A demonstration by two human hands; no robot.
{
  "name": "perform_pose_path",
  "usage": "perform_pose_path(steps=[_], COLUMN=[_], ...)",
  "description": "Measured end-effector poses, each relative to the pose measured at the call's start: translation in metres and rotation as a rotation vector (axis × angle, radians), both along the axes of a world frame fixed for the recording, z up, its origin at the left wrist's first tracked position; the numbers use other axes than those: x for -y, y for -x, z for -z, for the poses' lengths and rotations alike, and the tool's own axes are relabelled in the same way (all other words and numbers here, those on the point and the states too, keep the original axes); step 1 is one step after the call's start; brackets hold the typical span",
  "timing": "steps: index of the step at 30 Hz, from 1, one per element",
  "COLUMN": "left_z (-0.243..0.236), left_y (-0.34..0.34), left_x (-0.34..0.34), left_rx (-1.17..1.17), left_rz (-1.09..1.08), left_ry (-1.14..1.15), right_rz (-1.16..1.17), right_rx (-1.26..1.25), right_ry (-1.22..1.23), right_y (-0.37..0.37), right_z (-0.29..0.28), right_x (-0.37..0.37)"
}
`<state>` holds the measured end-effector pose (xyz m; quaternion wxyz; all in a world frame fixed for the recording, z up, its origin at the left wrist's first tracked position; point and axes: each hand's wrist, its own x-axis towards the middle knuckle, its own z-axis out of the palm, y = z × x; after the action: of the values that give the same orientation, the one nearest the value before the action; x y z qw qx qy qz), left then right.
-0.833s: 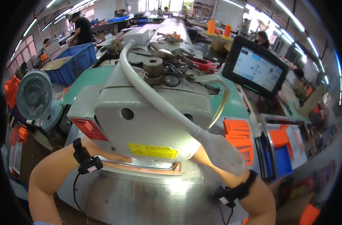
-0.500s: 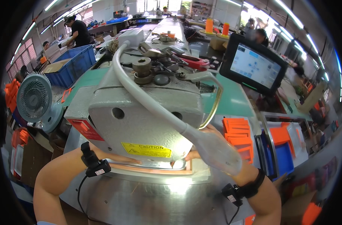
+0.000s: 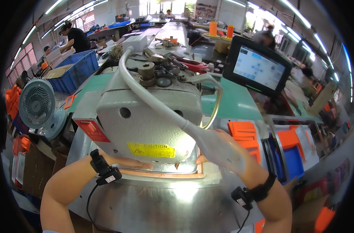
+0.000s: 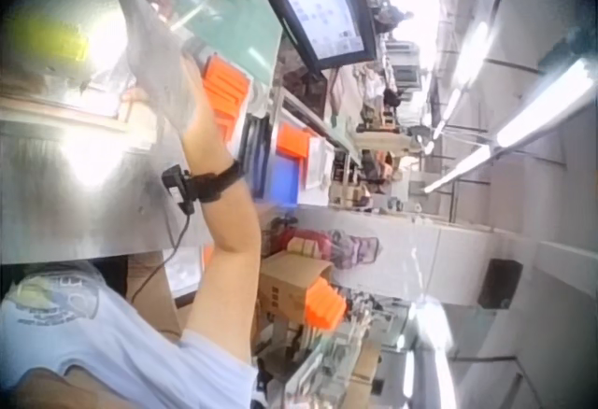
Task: Using an industrial automated sewing machine to assemble and finish orange fabric pouches or cases.
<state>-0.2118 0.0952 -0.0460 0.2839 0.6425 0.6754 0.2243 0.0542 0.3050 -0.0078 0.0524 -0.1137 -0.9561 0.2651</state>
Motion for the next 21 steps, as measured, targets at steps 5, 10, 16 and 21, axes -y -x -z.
perform_pose_path(steps=[5,10,16,21], left_z=[0.003,-0.037,0.007,-0.020], left_y=[0.003,-0.020,-0.065,-0.045], left_x=[-0.007,-0.006,0.061,0.071], left_rx=[-0.068,-0.131,-0.486,-0.591], left_rz=[0.027,0.116,0.224,0.134], left_ry=[0.106,0.325,0.028,-0.084], right_rz=[-0.164,-0.079,-0.008,0.231], right_rx=[-0.049,0.265,0.030,-0.053], right_ry=[-0.226,-0.298,-0.482,-0.485], right_y=[0.013,0.003,-0.052,-0.057], right_z=[-0.006,-0.008,0.013,0.022], right_x=[-0.005,0.000,0.082,0.109])
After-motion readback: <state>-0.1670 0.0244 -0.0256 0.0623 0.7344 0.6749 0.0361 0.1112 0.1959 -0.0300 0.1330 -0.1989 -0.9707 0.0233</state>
